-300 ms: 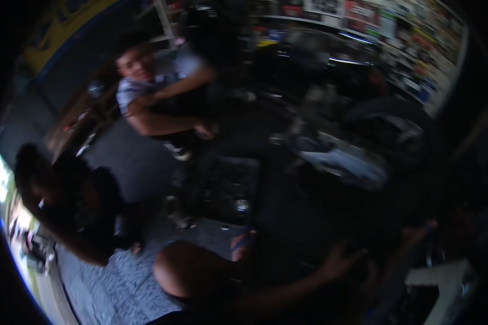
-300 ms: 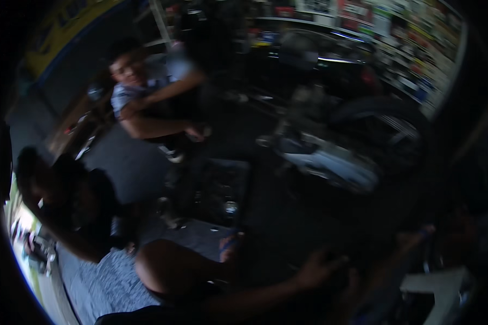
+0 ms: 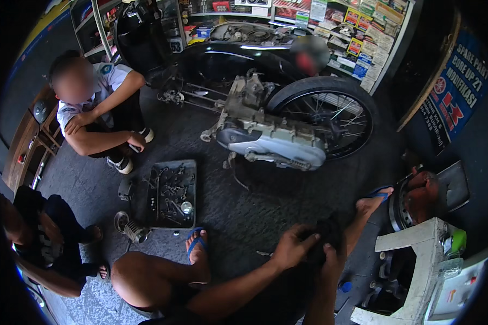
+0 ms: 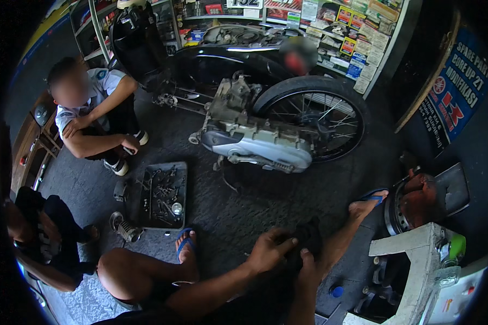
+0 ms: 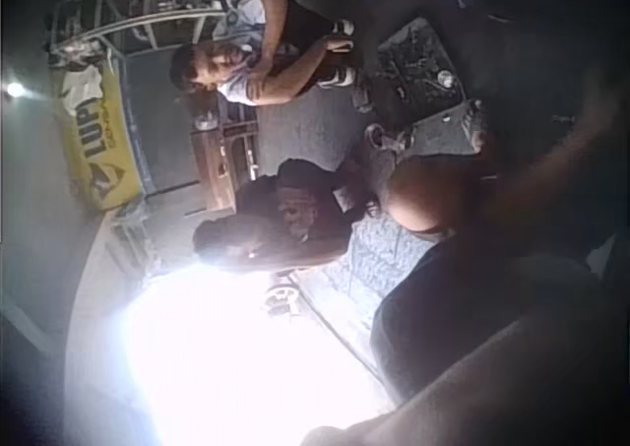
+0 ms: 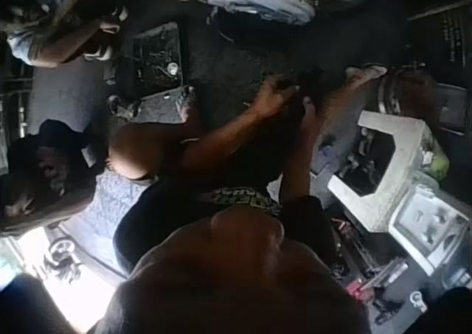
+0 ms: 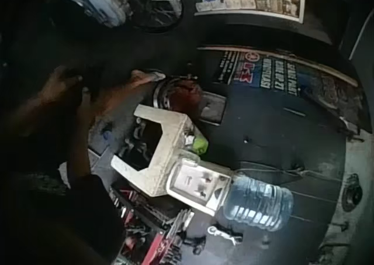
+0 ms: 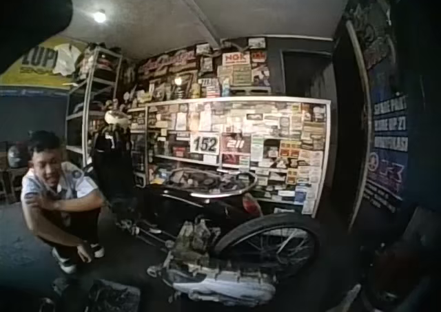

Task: Using a T-wrench to tighten bolts on a motorcycle engine case.

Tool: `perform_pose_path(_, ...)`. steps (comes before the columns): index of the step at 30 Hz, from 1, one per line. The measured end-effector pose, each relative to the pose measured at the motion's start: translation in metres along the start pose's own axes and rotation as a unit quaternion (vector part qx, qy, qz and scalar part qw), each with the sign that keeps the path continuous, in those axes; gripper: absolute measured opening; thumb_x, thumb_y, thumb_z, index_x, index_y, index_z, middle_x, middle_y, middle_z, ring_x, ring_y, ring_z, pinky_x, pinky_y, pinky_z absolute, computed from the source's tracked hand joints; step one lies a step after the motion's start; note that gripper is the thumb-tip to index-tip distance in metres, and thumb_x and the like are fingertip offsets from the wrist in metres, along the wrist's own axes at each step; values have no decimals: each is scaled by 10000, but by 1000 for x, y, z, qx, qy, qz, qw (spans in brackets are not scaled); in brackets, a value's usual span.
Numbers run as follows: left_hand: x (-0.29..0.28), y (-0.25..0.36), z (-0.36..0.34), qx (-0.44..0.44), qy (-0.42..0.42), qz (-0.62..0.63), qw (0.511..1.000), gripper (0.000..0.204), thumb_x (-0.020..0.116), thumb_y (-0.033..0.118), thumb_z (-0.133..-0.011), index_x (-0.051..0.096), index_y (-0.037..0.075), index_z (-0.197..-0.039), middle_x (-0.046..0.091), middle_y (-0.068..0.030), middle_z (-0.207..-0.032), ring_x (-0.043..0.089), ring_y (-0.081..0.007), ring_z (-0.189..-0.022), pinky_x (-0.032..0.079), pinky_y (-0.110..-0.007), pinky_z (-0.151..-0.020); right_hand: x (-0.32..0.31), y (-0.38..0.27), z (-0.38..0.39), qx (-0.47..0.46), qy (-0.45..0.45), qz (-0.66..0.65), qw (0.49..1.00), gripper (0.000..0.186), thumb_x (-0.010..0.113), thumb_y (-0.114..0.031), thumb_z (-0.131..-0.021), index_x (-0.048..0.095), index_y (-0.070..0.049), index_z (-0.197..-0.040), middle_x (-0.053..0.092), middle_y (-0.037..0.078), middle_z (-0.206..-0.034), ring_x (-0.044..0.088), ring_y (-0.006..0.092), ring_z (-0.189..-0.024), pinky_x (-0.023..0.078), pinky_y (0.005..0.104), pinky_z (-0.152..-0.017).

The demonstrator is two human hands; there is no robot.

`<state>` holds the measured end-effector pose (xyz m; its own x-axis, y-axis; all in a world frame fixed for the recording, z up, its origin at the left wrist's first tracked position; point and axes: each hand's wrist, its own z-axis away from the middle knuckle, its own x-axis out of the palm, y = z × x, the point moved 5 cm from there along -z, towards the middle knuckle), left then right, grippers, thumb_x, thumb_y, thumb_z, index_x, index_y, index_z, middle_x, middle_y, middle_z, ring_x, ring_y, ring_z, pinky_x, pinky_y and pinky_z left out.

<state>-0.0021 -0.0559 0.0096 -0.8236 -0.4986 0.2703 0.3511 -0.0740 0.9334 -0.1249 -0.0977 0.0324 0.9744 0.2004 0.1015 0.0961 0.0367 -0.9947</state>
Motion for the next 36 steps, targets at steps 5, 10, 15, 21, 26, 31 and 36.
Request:
perform_pose_path(5, -5, 30, -11, 90, 6, -131, 987, 278, 603, 221, -924, 660, -51, -931, 614, -101, -904, 614, -206, -869, 493, -330, -742, -3, 1, -13, -22, -22, -151, 988, 582, 563, -96, -765, 430, 37, -1316, 522, 172, -1232, 555, 287, -1097, 468, 368, -951)
perform_pose_path(10, -4, 96, -40, 320, 43, -211, 923, 394, 595, 229, -906, 605, -29, -609, 619, -157, -797, 615, -259, -820, 493, -350, -714, -3, -13, -17, -49, 31, -141, 988, 565, 585, -117, -768, 441, 33, -1293, 533, 174, -1195, 574, 280, -1062, 492, 378, -919)
perform_pose_path(15, -10, 152, -36, 457, -61, -378, 803, 391, 611, 206, -868, 553, -15, -550, 592, -149, -691, 581, -298, -715, 489, -395, -659, -12, -32, -31, -116, 72, -93, 986, 568, 593, -121, -802, 414, 42, -1317, 521, 169, -1201, 552, 274, -1076, 473, 377, -927)
perform_pose_path(21, -126, 59, -11, 163, -297, -634, 695, 398, 571, 357, -874, 624, -21, -762, 616, -179, -749, 605, -375, -794, 500, -463, -699, -4, -78, -72, -313, 137, 15, 940, 577, 619, -134, -877, 363, 46, -1361, 482, 169, -1272, 498, 240, -1135, 437, 358, -959)
perform_pose_path(26, -254, -8, -1, -43, -240, -655, 715, 426, 591, 447, -833, 670, 41, -933, 669, -207, -896, 649, -377, -852, 508, -480, -734, 56, -121, -118, -429, 158, 74, 886, 571, 641, -156, -891, 362, 52, -1345, 487, 179, -1259, 500, 233, -1111, 415, 351, -947)
perform_pose_path(31, -301, -92, 50, -30, -58, -474, 878, 450, 599, 439, -849, 651, 29, -1025, 665, -208, -922, 642, -362, -897, 488, -452, -804, 129, -105, -196, -475, 175, 82, 858, 658, 749, -249, -831, 393, 70, -1282, 502, 226, -1206, 529, 269, -1072, 434, 374, -948)
perform_pose_path(36, -315, -158, 70, -256, -39, -250, 933, 630, 595, 505, -823, 586, 0, -1199, 579, -274, -1175, 514, -369, -1181, 359, -463, -1016, 175, -50, -293, -453, 96, 460, 757, 710, 659, -473, -844, 473, 43, -1295, 490, 306, -1252, 475, 447, -1165, 374, 480, -997)
